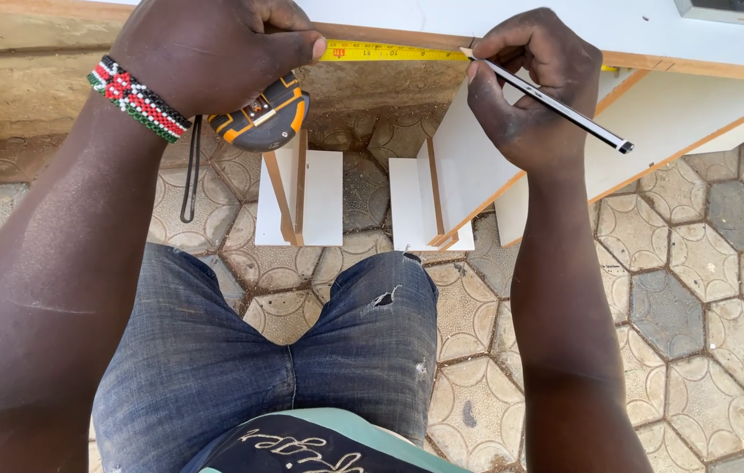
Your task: Measuring and marking wooden boards with a tape measure and pencil for furniture assembly.
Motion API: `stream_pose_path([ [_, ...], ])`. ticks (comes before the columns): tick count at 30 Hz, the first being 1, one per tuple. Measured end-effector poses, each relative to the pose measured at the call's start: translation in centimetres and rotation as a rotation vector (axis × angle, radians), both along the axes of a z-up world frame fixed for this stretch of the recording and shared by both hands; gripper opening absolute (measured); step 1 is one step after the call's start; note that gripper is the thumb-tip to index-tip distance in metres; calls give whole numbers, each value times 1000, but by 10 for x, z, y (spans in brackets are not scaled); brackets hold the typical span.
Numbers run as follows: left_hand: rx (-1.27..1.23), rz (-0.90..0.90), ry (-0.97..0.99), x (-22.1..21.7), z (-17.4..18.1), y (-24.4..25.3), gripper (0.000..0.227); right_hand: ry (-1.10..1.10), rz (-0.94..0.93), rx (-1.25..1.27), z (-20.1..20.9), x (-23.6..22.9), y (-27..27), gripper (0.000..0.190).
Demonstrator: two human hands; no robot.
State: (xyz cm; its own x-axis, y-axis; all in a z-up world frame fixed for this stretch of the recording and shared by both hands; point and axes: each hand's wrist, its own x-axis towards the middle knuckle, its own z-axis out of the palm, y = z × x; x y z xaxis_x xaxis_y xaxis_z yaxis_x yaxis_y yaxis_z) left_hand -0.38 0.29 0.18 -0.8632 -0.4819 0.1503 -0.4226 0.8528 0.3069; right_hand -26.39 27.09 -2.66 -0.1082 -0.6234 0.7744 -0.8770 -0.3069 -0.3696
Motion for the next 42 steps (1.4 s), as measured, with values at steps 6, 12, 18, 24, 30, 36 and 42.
stream_pose_path([
  [6, -13, -13, 27, 0, -5, -2, 43, 42, 5, -20, -2, -1, -3, 12],
  [12, -27, -4, 25, 0, -7, -4, 45, 44, 20, -5, -3, -3, -4, 10],
  [18, -31, 15, 16, 0, -8, -3, 47, 59, 19, -9, -1, 0, -5, 10],
  [24, 17, -6, 11, -2, -7, -3, 45, 15, 35, -26, -6, -2, -5, 6],
  [30, -27, -40, 49, -2, -10, -5, 44, 13, 30, -18, -5, -2, -4, 4],
  [36, -21, -32, 26, -2, -11, -7, 47, 81, 8, -17, -7, -3, -4, 8],
  [42, -75, -26, 28, 3, -9, -3, 43, 112, 20, -52, -6, 2, -5, 6],
])
